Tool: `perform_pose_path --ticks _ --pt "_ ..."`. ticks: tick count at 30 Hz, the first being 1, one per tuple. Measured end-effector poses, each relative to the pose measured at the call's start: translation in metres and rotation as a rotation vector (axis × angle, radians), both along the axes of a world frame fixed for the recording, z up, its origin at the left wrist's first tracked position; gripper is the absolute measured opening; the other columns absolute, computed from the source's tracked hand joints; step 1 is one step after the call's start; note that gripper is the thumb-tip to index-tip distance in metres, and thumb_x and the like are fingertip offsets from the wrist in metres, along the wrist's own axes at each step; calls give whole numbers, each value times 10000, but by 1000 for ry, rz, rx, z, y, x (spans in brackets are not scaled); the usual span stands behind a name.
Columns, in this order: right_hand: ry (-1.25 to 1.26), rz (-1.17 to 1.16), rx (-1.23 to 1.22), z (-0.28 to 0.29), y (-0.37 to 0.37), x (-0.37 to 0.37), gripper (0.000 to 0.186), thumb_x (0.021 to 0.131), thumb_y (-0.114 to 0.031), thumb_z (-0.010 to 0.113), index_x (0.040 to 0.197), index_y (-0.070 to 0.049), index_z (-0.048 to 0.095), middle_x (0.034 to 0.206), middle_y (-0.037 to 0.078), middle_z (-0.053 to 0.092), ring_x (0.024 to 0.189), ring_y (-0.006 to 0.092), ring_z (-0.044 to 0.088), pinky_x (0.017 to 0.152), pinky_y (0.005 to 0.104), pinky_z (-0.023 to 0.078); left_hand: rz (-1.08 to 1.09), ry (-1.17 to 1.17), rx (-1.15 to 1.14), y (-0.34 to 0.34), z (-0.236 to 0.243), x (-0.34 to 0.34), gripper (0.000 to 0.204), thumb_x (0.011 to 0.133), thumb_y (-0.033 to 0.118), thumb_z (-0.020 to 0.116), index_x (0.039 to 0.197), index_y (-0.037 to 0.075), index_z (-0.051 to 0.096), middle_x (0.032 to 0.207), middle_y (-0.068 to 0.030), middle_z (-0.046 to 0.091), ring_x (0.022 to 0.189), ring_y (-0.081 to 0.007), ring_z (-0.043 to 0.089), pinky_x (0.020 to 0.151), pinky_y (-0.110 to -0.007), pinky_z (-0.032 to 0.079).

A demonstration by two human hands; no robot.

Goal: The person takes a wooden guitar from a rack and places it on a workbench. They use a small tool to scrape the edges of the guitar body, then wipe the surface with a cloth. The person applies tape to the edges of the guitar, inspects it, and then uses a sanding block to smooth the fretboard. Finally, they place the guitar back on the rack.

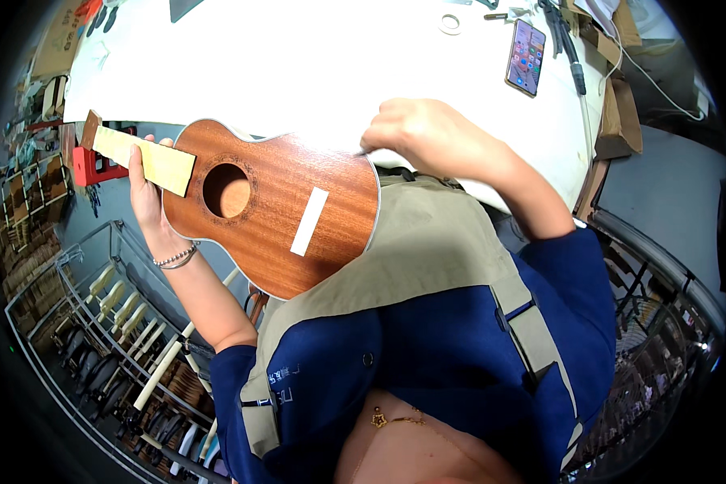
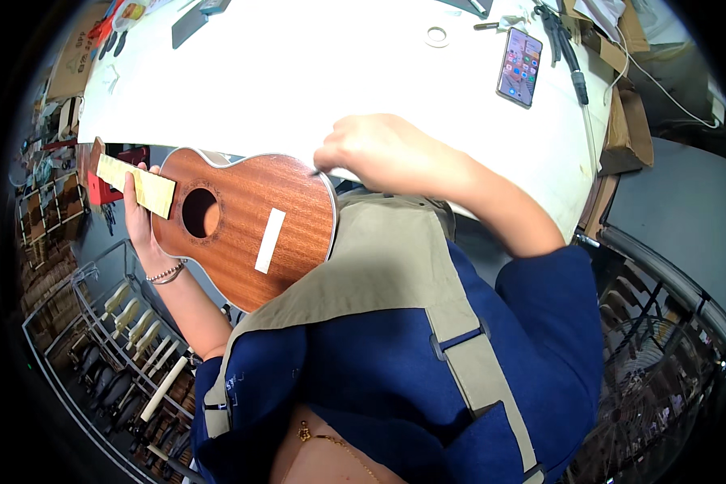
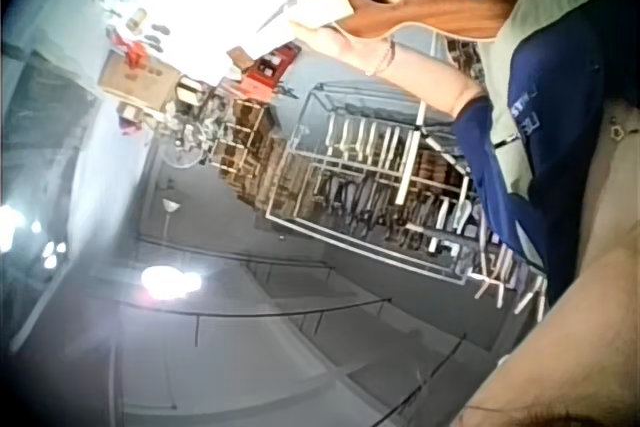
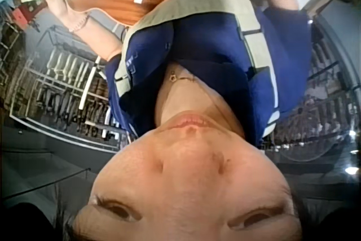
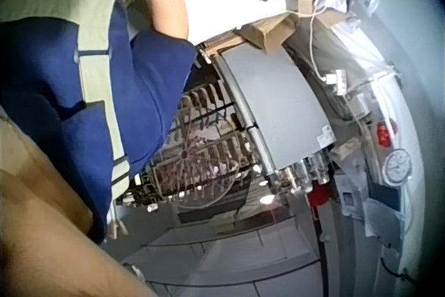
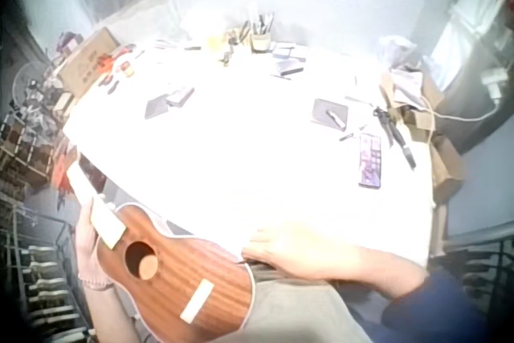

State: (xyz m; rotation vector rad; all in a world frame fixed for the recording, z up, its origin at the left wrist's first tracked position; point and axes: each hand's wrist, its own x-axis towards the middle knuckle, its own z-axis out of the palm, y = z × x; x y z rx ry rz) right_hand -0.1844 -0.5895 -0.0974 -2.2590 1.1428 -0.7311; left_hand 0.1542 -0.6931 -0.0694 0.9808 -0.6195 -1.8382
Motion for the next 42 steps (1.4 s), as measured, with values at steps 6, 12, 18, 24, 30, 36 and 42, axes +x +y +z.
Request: perform_pose_path --ticks 6,12,18,24,30,36,42 --pt "-65 -15 244 17 24 -2 135 739 -8 529 803 -68 632 725 76 610 747 245 574 656 343 478 44 -61 28 0 -11 8 250 923 295 466 1028 71 502 912 -95 603 831 -207 615 730 -343 541" --pt "-84 -129 70 8 12 4 140 696 -12 559 805 -64 630 740 66 613 760 247 570 660 347 481 27 -92 28 -8 -13 11 238 922 297 468 1032 87 492 936 -96 591 842 -201 602 743 -339 529" --pt "-11 -89 250 19 31 2 126 721 -3 527 790 -55 619 705 83 602 728 250 576 648 352 483 114 -217 18 1 -12 13 241 922 300 465 1032 86 486 921 -91 588 837 -197 601 741 -336 527" --pt "-103 -155 36 5 -1 5 67 742 -59 611 803 -54 637 734 57 611 743 227 568 646 321 478 71 -148 16 -9 -10 6 241 920 294 472 1027 78 486 903 -87 584 832 -194 596 745 -334 523" --pt "-58 -104 213 10 26 2 76 719 -49 626 794 -54 636 685 94 583 675 256 571 626 352 474 80 -104 15 -4 -14 14 243 917 295 476 1024 77 488 908 -91 584 829 -198 597 750 -341 523" --pt "-101 -176 78 6 7 4 60 752 -65 601 804 -50 628 713 69 593 725 239 575 642 330 475 66 -147 14 -11 -12 7 250 920 302 468 1031 79 485 916 -89 582 837 -194 595 743 -332 524" --pt "-49 -112 230 11 33 4 76 747 -58 581 798 -64 637 712 69 609 726 237 574 657 344 477 108 -186 1 -2 -10 9 247 915 295 479 1039 82 472 915 -85 579 840 -193 593 745 -332 525"
